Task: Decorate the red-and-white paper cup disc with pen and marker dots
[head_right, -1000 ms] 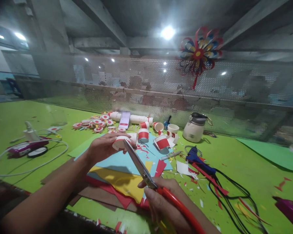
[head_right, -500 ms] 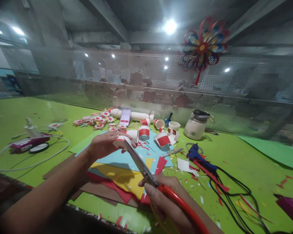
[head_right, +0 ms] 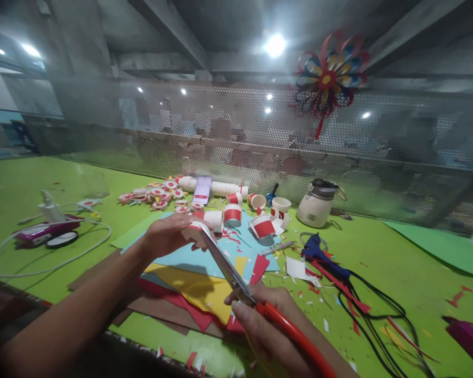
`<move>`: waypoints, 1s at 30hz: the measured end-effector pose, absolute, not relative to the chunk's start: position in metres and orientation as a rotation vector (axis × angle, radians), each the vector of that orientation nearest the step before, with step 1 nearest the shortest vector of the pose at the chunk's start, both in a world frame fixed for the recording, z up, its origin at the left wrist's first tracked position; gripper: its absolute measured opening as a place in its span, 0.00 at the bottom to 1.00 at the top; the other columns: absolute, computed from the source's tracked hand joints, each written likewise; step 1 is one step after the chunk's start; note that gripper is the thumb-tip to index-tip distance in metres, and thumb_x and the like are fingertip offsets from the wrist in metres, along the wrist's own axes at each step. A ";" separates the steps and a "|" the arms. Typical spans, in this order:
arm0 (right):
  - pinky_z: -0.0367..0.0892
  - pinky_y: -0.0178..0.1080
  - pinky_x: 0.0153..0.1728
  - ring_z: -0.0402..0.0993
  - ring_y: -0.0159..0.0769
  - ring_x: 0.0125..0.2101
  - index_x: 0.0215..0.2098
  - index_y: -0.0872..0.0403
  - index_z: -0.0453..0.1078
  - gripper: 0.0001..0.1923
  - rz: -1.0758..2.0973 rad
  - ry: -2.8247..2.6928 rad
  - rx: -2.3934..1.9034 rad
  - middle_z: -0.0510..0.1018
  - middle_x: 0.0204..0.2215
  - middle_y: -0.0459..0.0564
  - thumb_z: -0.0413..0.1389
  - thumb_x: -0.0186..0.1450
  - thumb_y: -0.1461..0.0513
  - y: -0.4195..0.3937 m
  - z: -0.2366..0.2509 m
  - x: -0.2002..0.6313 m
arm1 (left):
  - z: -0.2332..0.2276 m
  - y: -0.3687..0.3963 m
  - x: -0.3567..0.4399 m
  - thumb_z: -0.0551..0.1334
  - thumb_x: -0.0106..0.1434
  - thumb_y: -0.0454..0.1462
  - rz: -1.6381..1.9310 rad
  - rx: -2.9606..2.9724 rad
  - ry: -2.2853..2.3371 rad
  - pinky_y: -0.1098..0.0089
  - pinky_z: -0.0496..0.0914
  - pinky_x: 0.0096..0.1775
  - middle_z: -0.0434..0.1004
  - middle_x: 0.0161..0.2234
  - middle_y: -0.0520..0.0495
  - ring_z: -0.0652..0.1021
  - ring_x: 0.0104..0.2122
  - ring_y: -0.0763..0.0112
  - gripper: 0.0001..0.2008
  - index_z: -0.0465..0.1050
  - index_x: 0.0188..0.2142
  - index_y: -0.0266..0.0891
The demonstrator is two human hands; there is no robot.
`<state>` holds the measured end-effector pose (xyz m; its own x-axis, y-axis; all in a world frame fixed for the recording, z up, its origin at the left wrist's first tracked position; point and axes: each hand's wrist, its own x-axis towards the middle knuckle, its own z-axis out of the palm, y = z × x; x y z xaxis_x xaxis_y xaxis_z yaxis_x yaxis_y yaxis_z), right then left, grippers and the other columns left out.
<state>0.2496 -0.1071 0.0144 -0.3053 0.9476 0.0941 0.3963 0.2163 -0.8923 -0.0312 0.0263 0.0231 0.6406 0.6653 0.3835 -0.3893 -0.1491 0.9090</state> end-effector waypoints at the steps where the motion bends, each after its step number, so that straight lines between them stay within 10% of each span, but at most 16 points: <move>1: 0.68 0.34 0.20 0.70 0.35 0.20 0.48 0.51 0.80 0.27 1.036 -1.809 -1.229 0.73 0.19 0.46 0.54 0.69 0.40 -0.107 0.014 0.248 | 0.023 0.026 -0.031 0.67 0.63 0.48 0.929 1.457 0.247 0.69 0.66 0.30 0.84 0.31 0.36 0.78 0.29 0.65 0.21 0.84 0.44 0.30; 16: 0.60 0.32 0.20 0.60 0.29 0.20 0.23 0.52 0.66 0.30 0.992 -1.948 -1.264 0.65 0.19 0.43 0.51 0.69 0.38 -0.105 0.027 0.243 | 0.026 0.024 -0.030 0.68 0.63 0.48 0.930 1.493 0.279 0.70 0.65 0.28 0.84 0.30 0.35 0.78 0.26 0.66 0.22 0.84 0.42 0.28; 30: 0.76 0.46 0.44 0.80 0.57 0.44 0.46 0.45 0.82 0.44 0.830 -1.887 -1.126 0.83 0.44 0.59 0.59 0.46 0.26 -0.116 0.008 0.267 | 0.024 0.027 -0.032 0.68 0.63 0.47 0.912 1.482 0.266 0.71 0.66 0.27 0.84 0.31 0.36 0.78 0.26 0.69 0.21 0.84 0.43 0.28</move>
